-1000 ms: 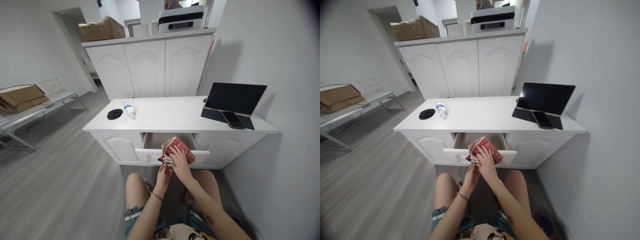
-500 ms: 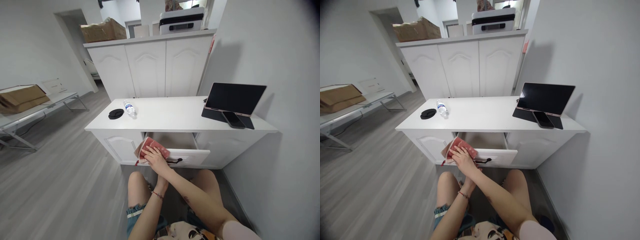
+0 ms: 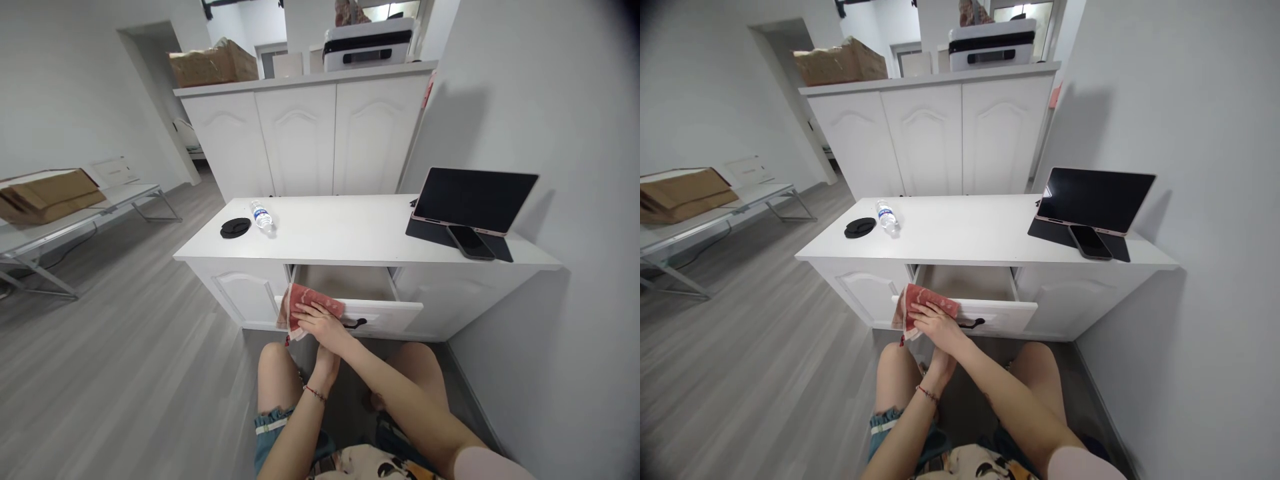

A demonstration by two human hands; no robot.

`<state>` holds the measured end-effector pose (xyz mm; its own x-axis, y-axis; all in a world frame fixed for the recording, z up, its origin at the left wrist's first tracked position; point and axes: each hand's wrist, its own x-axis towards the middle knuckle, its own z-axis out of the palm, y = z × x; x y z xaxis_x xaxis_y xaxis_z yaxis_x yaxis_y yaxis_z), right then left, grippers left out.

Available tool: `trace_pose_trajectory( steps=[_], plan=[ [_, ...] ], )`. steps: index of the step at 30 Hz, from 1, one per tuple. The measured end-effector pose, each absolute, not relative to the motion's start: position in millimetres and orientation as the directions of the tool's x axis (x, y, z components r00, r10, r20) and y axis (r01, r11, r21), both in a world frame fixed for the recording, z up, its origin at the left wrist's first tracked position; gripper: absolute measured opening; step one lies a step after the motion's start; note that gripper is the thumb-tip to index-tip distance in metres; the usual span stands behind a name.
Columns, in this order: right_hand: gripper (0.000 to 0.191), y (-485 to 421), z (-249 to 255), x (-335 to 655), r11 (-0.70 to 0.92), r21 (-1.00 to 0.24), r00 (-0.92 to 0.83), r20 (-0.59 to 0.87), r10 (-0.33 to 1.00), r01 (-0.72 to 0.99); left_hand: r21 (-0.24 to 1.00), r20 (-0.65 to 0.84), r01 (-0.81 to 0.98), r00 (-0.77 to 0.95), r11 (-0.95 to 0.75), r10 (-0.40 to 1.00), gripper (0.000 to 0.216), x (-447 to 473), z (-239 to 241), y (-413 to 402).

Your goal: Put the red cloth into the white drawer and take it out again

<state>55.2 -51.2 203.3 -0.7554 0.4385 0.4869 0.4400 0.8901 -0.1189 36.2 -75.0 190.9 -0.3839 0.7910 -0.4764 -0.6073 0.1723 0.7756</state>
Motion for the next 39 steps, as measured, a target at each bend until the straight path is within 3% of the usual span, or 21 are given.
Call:
trace_pose_trajectory(
  steps=[13,22,28,34,39],
  plan=[
    [0.03,-61.2,194.2,119.1,0.824,-0.158,-0.671,0.509,0.54,0.544,0.631,-0.392,-0.742,-0.054,0.225,0.918,0.007,21.5,138.4,-105.9],
    [0.033,-66.2,188.7,166.8,0.793,-0.119,-0.651,0.505,0.566,0.597,0.597,-0.381,-0.767,-0.011,0.236,0.925,0.028,18.1,129.2,-105.9],
    [0.036,-74.1,190.6,194.0,0.744,-0.129,-0.605,0.499,0.62,0.656,0.571,-0.39,-0.782,0.009,0.249,0.921,0.031,17.8,138.1,-105.7],
    [0.036,-88.9,182.1,213.6,0.636,-0.176,-0.458,0.555,0.694,0.751,0.541,-0.403,-0.802,0.016,0.253,0.915,0.035,16.3,138.9,-106.8],
    [0.035,-102.3,168.1,217.4,0.557,-0.202,-0.292,0.682,0.671,0.806,0.541,-0.405,-0.801,0.02,0.257,0.914,0.036,16.1,134.7,-108.0]
  ],
)
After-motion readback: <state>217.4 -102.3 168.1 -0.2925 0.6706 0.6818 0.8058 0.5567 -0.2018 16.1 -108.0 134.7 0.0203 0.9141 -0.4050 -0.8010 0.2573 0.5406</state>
